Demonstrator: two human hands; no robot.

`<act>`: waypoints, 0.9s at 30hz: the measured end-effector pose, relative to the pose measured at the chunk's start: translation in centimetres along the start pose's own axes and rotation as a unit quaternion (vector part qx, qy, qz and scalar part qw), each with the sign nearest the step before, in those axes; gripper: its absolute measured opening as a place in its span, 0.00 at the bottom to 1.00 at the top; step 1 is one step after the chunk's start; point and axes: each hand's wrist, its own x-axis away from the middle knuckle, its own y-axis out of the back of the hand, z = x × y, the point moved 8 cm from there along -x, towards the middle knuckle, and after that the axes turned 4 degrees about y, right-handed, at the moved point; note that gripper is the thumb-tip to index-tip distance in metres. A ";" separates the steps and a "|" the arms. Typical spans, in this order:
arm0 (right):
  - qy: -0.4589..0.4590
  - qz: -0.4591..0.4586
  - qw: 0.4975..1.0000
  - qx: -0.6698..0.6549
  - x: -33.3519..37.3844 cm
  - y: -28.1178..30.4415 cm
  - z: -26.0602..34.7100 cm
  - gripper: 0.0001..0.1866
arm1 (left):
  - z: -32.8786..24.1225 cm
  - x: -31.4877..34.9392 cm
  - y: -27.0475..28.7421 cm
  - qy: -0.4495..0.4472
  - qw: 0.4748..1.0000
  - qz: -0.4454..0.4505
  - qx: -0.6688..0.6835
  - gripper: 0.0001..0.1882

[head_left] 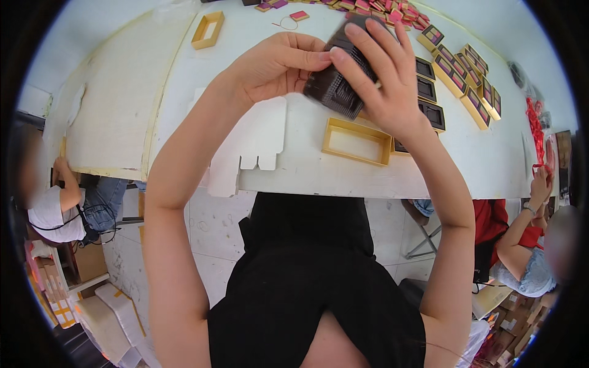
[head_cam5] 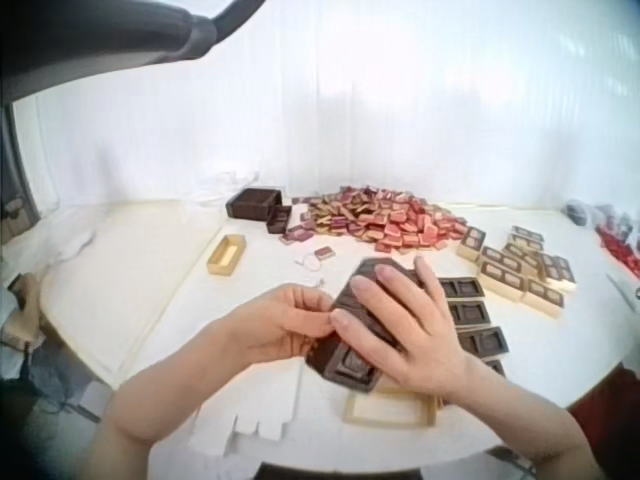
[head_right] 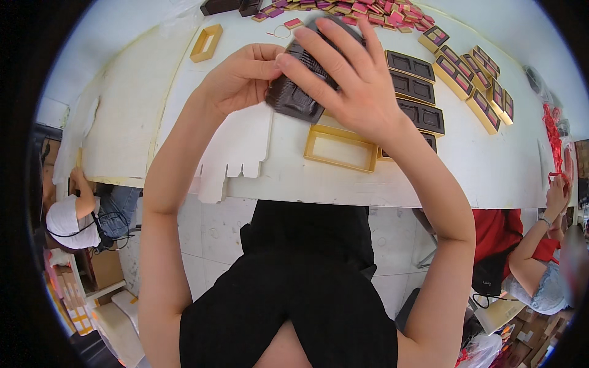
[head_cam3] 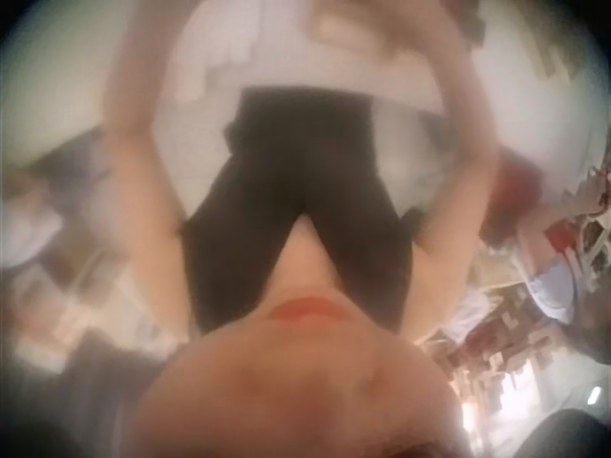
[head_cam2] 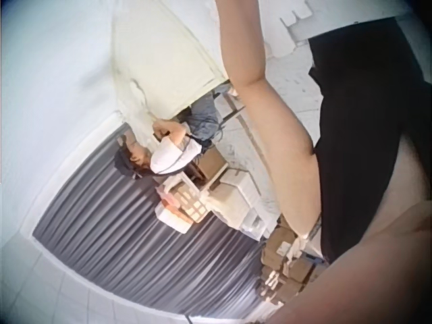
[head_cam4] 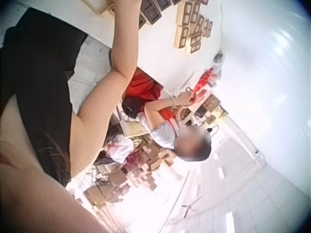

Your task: The person assembles small cosmetic compacts by placing black plastic inserts into gold-colored boxes and then inserting pink and purple rectangular inserts into the compartments. The person repeatedly picks up inserts and places them into the trays, then closes the boxes and stacks them on the table.

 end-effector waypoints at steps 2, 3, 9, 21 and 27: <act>0.039 -0.018 0.999 -0.010 -0.5 0.6 -0.1 0.23 | 0.3 0.8 -0.2 0.020 0.999 -0.013 0.048 0.10; 0.045 -0.011 0.998 -0.030 -0.3 0.7 0.2 0.22 | 0.3 1.1 -0.1 0.029 0.999 -0.017 0.035 0.10; 0.060 -0.013 0.996 -0.067 1.2 1.4 0.9 0.23 | 1.3 1.2 -2.2 0.032 0.997 -0.063 0.031 0.08; -0.024 0.032 0.996 -0.075 1.7 5.4 0.5 0.30 | -4.6 2.2 6.1 -0.139 0.875 -0.335 -0.321 0.12; -0.172 0.335 0.923 -0.080 5.8 3.6 2.9 0.34 | -1.0 3.6 5.1 -0.278 0.549 -0.305 -0.727 0.21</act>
